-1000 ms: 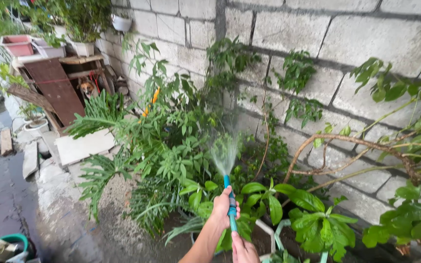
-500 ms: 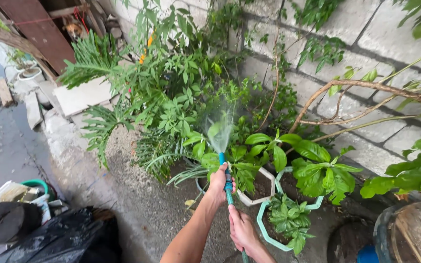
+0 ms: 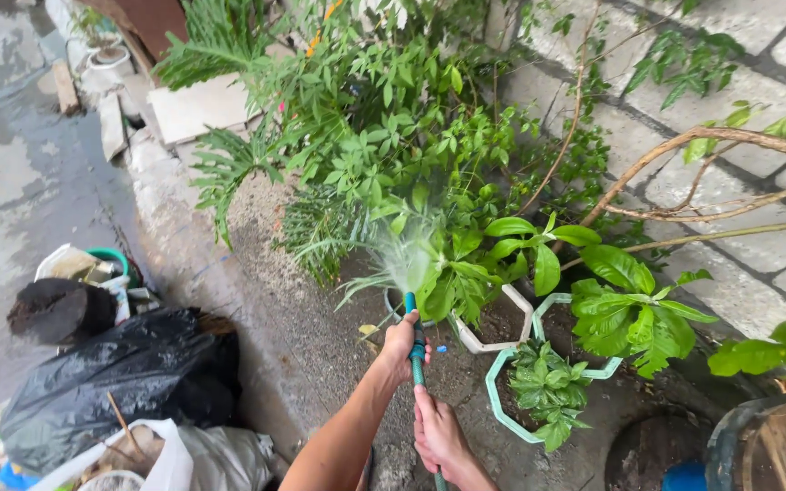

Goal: Watering various potted plants in an outdoor area using a garden hose.

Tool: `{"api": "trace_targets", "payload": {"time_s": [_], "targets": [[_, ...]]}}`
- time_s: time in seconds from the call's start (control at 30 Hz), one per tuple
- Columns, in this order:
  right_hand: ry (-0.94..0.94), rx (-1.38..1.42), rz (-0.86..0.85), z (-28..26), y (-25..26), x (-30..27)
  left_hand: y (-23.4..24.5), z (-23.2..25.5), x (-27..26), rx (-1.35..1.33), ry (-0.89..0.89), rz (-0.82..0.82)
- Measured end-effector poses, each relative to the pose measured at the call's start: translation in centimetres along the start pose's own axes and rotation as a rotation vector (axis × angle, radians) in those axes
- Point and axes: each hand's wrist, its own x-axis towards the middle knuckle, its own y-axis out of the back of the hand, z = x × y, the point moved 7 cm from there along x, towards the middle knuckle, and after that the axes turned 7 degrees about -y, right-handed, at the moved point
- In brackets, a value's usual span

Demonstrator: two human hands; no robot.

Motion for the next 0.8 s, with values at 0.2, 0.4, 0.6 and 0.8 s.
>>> {"api": "trace_targets", "payload": {"time_s": [0.2, 0.4, 0.6, 0.8], "targets": [[-0.039, 0.004, -0.032, 2.5, -1.2, -0.7, 2.5, -1.2, -3.0, 0.005, 0.079, 0.02], [-0.051, -0.022, -0.001, 2.3, -1.9, 0.0, 2.7, -0.1, -2.9, 0.003, 0.075, -0.009], [-0.058, -0.012, -0.003, 0.0, -4.0, 1.2, 3.3, 2.3, -1.1, 0.012, 0.099, -0.023], [-0.074, -0.049, -0.022, -1.1, -7.5, 4.2, 6.8, 4.9, 2.1, -0.008, 0.1, -0.008]]}}
